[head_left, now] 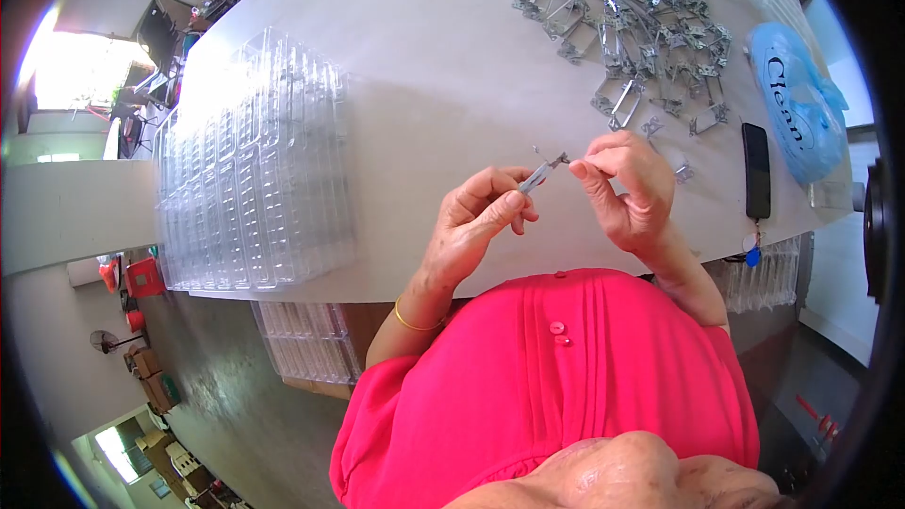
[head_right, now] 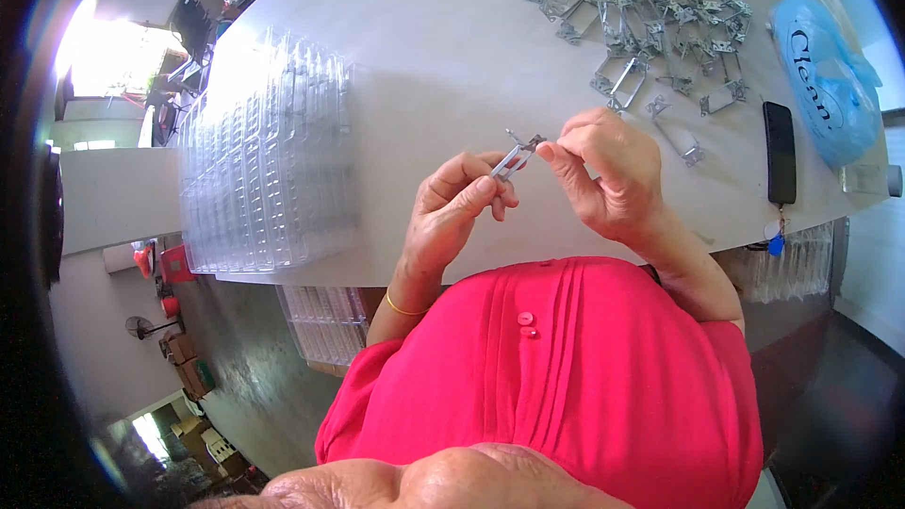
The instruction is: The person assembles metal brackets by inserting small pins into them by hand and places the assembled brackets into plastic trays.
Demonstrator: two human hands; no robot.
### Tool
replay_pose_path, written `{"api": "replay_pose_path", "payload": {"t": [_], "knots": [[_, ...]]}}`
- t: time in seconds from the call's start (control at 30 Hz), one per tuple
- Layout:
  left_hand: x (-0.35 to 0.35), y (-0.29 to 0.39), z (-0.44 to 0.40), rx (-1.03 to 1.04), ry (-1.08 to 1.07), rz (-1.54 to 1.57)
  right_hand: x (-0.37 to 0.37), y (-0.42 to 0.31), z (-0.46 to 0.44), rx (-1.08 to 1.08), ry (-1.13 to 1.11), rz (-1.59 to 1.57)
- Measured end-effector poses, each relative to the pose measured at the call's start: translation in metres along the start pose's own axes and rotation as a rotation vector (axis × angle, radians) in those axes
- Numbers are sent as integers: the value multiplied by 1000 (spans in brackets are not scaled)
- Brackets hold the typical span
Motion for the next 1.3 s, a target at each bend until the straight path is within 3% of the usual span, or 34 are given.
{"api": "replay_pose_path", "payload": {"t": [0.17, 0.27, 0.33, 0.6, 0.97, 1.07, 1.2, 1.3], "knots": [[7, 11, 3, 87, -21, -48, 12, 10, 14, 85, -97, -17], [6, 8, 1, 56, -11, 71, 5, 2, 12, 52, 44, -85], [1, 5, 2, 22, 7, 73, 1, 9, 18, 189, 141, -304], [5, -1, 0, -45, 21, 109, 0, 7, 18, 109, 142, -266], [2, 3, 0, 87, -1, 1, 1, 2, 14, 3, 88, -8], [1, 8, 2, 97, 18, -115, 2, 3, 14, 60, 61, -4], [3, 12, 4, 53, 53, -158, 13, 27, 28, 425, -41, -229], [9, 18, 3, 156, 43, -390, 24, 33, 32, 686, -126, -438]]}}
Point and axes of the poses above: each hand's wrist, its own z-axis away from the middle knuckle, its own x-axis out of the palm, y = z × x, the point moved 8 cm from there along -z, towards the middle knuckle, and after that the axes turned 4 degrees about -x, right-handed, at the moved point
